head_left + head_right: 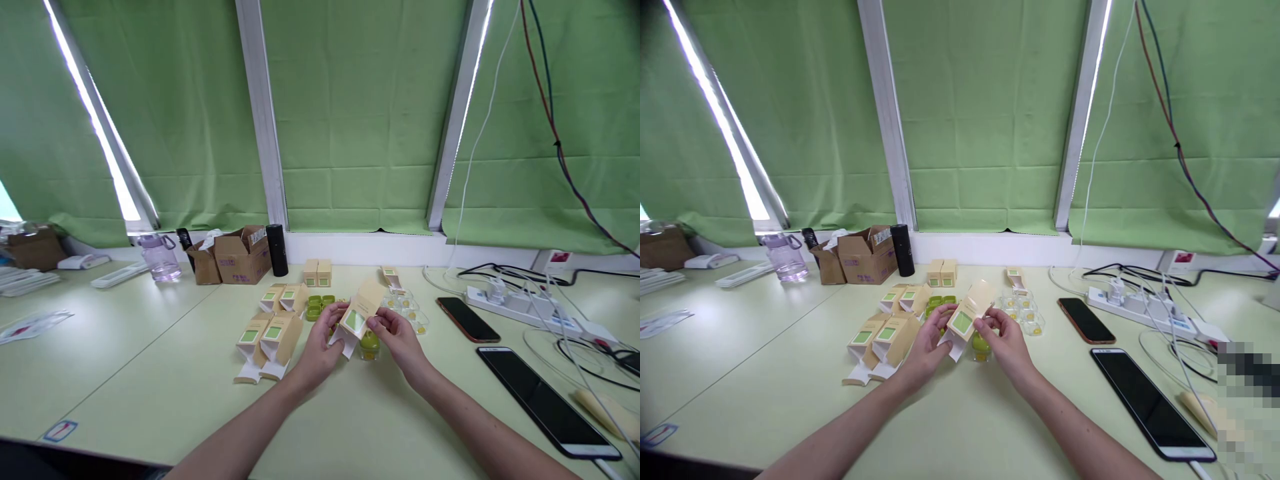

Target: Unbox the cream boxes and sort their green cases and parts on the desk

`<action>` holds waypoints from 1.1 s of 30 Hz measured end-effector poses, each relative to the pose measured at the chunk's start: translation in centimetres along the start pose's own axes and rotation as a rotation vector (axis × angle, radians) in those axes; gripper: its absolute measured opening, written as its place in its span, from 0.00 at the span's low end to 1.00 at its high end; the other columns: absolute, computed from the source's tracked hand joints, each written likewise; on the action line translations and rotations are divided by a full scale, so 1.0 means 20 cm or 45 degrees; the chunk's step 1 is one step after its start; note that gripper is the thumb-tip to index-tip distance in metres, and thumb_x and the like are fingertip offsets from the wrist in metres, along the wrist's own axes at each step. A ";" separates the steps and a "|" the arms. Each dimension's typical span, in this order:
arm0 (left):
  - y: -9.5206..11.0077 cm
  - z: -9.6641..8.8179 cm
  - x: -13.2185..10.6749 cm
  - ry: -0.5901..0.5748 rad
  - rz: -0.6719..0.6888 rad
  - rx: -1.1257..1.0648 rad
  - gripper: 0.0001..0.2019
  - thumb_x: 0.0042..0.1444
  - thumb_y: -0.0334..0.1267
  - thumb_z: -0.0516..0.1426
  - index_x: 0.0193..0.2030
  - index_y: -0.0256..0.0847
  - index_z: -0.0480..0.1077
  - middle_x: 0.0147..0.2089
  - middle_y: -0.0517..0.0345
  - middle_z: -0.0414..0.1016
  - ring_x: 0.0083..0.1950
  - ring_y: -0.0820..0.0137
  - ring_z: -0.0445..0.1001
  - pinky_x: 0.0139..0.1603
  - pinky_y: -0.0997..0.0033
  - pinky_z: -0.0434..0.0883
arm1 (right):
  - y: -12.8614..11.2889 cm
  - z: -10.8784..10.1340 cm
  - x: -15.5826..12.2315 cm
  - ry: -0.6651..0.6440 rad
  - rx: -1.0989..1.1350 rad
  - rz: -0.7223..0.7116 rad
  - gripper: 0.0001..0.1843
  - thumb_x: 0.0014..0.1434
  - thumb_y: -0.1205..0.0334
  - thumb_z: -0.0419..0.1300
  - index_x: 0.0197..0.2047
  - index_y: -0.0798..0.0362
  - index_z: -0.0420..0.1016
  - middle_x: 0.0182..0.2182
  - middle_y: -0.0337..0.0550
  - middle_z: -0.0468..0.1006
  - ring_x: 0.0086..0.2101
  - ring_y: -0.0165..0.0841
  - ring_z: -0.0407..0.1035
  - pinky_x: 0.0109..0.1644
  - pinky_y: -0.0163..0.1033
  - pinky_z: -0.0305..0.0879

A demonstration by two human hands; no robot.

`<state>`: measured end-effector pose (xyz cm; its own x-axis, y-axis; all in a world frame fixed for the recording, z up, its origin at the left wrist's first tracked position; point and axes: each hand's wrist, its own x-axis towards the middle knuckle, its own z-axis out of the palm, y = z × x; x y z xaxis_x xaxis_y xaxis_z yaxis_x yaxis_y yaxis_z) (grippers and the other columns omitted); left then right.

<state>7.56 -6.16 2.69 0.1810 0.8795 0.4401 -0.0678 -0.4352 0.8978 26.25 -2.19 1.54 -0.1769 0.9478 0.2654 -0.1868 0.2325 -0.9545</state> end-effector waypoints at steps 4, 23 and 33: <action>0.00 0.01 0.00 0.051 -0.011 0.160 0.26 0.59 0.33 0.61 0.63 0.46 0.63 0.64 0.46 0.73 0.66 0.56 0.71 0.64 0.54 0.68 | 0.00 0.00 0.00 0.007 0.062 0.033 0.33 0.47 0.35 0.74 0.47 0.51 0.80 0.37 0.48 0.84 0.43 0.46 0.77 0.50 0.48 0.71; -0.05 -0.01 -0.02 0.112 0.031 0.443 0.21 0.70 0.46 0.54 0.67 0.44 0.65 0.66 0.41 0.71 0.66 0.51 0.70 0.64 0.48 0.69 | -0.04 0.01 0.00 0.019 0.000 0.056 0.33 0.47 0.31 0.72 0.43 0.51 0.80 0.38 0.50 0.85 0.44 0.48 0.78 0.51 0.50 0.74; 0.00 0.02 -0.01 0.027 -0.083 0.144 0.27 0.62 0.46 0.64 0.64 0.45 0.61 0.62 0.42 0.75 0.62 0.53 0.75 0.55 0.56 0.75 | -0.05 0.01 0.00 -0.044 0.014 0.047 0.34 0.46 0.30 0.72 0.41 0.52 0.83 0.44 0.55 0.86 0.46 0.51 0.79 0.50 0.52 0.75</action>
<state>7.83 -6.38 2.51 0.1605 0.9100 0.3823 0.0547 -0.3949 0.9171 26.32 -2.41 2.52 -0.2172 0.9474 0.2349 -0.1900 0.1950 -0.9622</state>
